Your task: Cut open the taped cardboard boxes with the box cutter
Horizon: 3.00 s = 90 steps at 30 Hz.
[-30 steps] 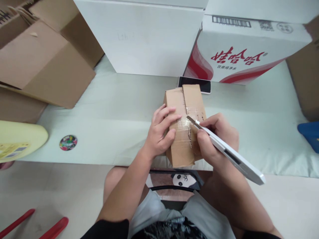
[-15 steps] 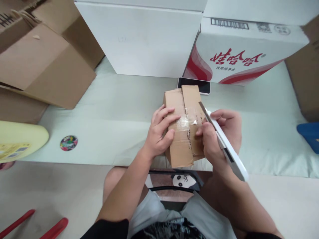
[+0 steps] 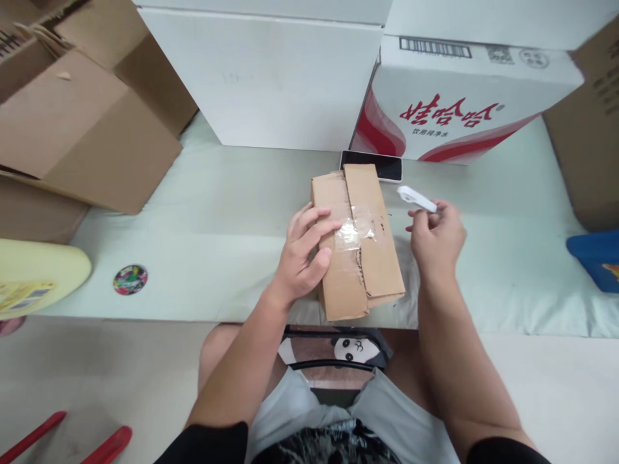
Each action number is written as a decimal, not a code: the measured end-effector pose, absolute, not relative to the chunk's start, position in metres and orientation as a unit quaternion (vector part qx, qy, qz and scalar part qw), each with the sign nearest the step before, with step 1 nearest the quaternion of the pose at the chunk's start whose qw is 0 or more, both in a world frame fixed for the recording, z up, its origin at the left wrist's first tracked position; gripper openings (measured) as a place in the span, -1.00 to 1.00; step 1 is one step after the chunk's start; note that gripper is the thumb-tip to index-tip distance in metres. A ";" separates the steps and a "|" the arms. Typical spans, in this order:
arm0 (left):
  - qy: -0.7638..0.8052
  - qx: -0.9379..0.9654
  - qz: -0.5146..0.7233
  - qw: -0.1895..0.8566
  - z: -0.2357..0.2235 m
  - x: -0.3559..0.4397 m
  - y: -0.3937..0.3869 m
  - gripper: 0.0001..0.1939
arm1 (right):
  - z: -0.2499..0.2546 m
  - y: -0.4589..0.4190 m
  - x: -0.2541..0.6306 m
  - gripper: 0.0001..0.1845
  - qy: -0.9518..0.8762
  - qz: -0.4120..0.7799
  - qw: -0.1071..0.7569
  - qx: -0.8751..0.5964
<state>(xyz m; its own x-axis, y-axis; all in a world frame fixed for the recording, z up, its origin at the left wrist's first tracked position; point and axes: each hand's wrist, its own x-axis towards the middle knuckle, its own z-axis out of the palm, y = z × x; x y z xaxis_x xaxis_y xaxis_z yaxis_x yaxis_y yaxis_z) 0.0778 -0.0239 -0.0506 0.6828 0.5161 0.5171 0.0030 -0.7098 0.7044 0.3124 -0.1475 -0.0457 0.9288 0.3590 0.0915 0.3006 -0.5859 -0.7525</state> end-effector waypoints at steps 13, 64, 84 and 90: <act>0.183 0.836 0.353 0.379 -0.041 0.065 -0.015 -0.64 | -0.043 -0.141 0.308 -0.49 -0.248 0.164 0.239 -0.924; 0.373 0.546 0.290 0.692 -0.056 0.048 0.015 -0.34 | -0.049 -0.155 0.276 0.11 -0.422 0.326 0.501 -0.682; 0.306 0.661 0.219 0.649 -0.053 0.039 0.019 0.02 | -0.046 -0.153 0.275 -0.06 -0.366 0.348 0.524 -0.686; 0.311 0.653 0.235 0.650 -0.054 0.041 0.018 0.04 | -0.042 -0.151 0.273 -0.06 -0.360 0.347 0.529 -0.686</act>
